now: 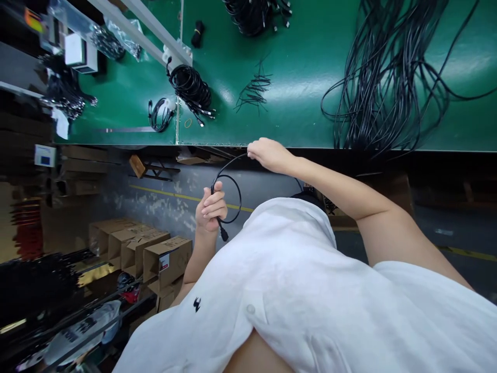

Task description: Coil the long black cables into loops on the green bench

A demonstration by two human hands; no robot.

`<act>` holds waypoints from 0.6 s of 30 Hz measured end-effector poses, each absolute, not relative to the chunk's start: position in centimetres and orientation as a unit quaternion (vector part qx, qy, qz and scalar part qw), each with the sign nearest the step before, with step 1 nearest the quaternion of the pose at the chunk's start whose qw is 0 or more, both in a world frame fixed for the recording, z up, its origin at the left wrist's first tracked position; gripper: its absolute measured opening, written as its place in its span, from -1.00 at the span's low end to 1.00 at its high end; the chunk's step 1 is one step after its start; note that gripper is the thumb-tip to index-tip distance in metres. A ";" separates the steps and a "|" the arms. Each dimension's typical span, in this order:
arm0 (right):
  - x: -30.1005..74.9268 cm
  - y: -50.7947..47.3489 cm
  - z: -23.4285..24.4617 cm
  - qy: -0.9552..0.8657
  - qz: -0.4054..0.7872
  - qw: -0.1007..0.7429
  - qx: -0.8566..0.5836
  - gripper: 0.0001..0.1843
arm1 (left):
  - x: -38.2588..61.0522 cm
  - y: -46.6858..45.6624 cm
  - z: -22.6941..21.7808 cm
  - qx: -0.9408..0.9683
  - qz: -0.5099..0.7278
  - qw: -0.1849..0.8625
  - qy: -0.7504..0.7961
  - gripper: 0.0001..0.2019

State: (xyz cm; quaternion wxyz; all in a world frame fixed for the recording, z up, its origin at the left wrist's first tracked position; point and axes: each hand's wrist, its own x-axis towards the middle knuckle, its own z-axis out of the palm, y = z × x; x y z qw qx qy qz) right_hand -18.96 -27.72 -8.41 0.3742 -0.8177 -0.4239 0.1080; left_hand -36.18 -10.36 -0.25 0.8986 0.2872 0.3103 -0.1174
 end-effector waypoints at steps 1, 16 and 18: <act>-18.5 -28.0 -8.4 -0.412 0.109 0.384 -0.819 -0.68 | -36.4 -10.3 -0.5 0.290 -0.109 0.898 0.312 -0.52; -27.5 -34.3 -10.3 -0.613 0.205 0.275 -0.712 -0.70 | -35.8 -6.3 0.0 0.473 0.003 0.845 0.248 -0.75; -27.4 -33.0 -6.4 -0.658 0.173 0.272 -0.680 -0.67 | -35.6 -8.8 -2.4 0.517 -0.097 0.815 0.243 -0.72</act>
